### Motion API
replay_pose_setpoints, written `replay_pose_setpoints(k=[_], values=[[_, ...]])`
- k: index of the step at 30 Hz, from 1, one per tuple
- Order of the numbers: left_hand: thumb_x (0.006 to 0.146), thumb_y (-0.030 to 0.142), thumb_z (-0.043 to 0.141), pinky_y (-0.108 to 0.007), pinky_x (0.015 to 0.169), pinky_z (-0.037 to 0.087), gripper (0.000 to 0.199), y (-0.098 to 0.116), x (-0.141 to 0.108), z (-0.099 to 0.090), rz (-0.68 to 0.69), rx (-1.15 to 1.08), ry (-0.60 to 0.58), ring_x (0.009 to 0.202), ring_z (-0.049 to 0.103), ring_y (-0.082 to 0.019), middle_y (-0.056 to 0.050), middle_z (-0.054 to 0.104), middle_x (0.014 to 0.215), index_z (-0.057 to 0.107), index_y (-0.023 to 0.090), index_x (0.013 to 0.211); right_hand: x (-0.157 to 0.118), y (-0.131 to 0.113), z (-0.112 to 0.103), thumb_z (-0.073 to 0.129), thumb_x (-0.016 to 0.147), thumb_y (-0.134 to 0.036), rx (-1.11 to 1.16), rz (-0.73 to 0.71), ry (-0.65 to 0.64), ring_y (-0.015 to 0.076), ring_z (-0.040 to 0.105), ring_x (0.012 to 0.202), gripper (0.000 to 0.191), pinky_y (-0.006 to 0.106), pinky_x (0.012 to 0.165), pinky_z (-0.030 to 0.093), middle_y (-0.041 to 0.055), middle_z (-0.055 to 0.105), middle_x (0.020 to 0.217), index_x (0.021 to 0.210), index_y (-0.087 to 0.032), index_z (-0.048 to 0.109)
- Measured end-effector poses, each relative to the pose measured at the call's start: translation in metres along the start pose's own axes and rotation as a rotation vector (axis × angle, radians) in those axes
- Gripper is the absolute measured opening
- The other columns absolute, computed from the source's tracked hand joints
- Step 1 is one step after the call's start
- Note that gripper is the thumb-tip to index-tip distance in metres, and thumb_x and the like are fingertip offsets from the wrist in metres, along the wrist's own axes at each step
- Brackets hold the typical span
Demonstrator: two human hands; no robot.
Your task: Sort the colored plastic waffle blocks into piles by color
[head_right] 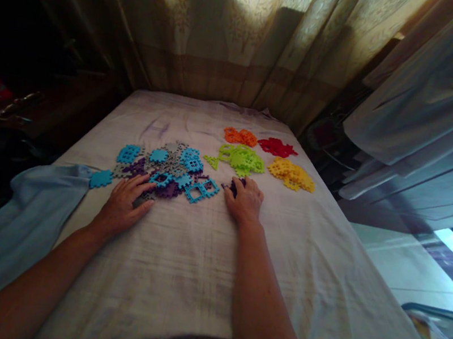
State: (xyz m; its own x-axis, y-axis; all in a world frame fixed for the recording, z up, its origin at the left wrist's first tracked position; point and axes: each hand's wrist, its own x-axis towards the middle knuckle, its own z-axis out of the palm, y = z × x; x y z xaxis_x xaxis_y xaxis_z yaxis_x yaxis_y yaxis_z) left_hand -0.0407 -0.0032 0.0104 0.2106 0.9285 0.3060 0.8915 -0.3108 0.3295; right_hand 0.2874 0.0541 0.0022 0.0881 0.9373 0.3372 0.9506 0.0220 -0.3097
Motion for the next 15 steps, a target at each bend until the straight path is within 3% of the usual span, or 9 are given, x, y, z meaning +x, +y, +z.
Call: replay_pose_setpoints(k=[5,10,13,15], values=[[0.090,0.041,0.048,-0.055,0.118,0.026,0.046,0.000,0.000,0.001,0.004,0.005,0.009,0.139,0.043,-0.030,-0.009,0.052,0.147,0.059,0.026,0.132,-0.003,0.007,-0.004,0.058,0.087,-0.038,0.026,0.067,0.015,0.0283,0.055,0.118,0.033,0.046,0.098,0.041,0.0127,0.063,0.127,0.115,-0.024,0.069],[0.090,0.041,0.047,-0.056,0.117,0.026,0.047,0.001,0.001,0.000,0.005,0.023,-0.018,0.139,0.043,-0.031,-0.010,0.051,0.148,0.059,0.025,0.133,-0.007,0.010,-0.013,0.059,0.086,-0.040,0.022,0.168,0.019,0.0305,0.055,0.118,0.028,0.051,0.099,0.038,0.0137,0.065,0.123,0.100,-0.020,0.072],[0.090,0.042,0.048,-0.056,0.117,0.026,0.047,0.001,0.001,0.000,0.003,0.029,-0.023,0.139,0.043,-0.031,-0.010,0.051,0.148,0.058,0.026,0.133,-0.009,-0.001,-0.015,0.062,0.084,-0.038,0.021,0.119,0.080,0.0329,0.050,0.126,0.030,0.055,0.104,0.033,0.0167,0.061,0.131,0.104,-0.019,0.072],[0.090,0.042,0.047,-0.056,0.117,0.025,0.047,0.001,0.001,0.001,0.001,0.030,-0.027,0.139,0.043,-0.031,-0.010,0.051,0.148,0.058,0.026,0.134,-0.012,-0.016,-0.014,0.061,0.085,-0.035,0.055,0.004,0.124,0.0320,0.048,0.128,0.027,0.054,0.107,0.031,0.0152,0.061,0.132,0.105,-0.020,0.072]])
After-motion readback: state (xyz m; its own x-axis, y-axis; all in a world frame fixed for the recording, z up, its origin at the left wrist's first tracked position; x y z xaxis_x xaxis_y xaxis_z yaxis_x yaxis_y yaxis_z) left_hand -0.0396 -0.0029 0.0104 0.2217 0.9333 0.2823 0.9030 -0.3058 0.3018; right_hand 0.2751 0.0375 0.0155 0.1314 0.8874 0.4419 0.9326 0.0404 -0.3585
